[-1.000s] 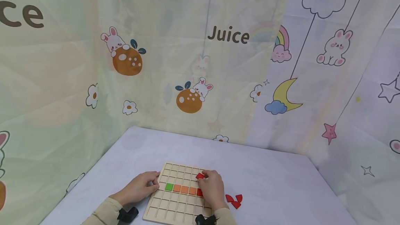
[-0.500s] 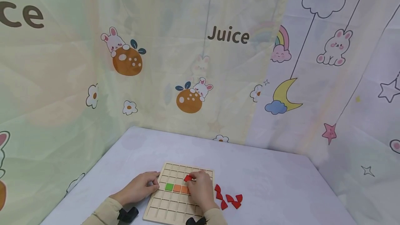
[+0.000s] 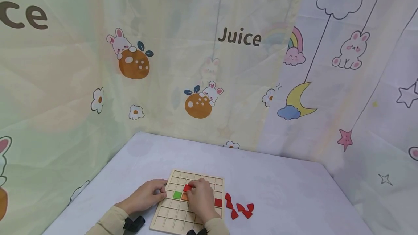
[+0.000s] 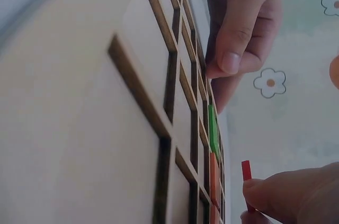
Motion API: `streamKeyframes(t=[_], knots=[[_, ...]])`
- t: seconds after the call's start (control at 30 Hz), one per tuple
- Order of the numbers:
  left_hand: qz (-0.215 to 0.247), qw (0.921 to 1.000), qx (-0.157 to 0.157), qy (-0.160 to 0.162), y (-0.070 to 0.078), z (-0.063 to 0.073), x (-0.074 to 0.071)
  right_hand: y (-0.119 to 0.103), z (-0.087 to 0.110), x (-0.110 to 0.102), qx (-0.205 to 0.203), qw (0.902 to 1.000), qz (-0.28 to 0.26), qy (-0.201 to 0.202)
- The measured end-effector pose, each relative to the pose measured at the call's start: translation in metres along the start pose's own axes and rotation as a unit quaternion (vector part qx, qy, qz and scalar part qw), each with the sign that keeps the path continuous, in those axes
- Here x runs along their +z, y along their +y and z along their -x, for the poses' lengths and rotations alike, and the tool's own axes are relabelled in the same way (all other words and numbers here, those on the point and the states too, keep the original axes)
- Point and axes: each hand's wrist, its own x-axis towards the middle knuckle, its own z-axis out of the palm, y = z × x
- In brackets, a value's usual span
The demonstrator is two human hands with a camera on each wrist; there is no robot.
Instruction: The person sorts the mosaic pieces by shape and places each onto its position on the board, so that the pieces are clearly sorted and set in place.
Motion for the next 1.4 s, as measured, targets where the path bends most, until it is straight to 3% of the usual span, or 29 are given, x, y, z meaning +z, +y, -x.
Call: streamKeyframes(t=[0.33,0.9,1.4], knots=[[0.010,0.9999,0.004,-0.006,0.000,0.001,-0.002,-0.013,-0.003,0.013,-0.006,0.9997,0.004,-0.022],[-0.022,0.9997,0.013,-0.005,0.002,0.002,-0.006,-0.024,-0.004,0.026,-0.038,0.9986,0.015,-0.032],[-0.043,0.9989,0.017,0.001,0.001,0.001,-0.005,-0.030,-0.005,0.033,-0.035,0.9983,0.005,-0.047]])
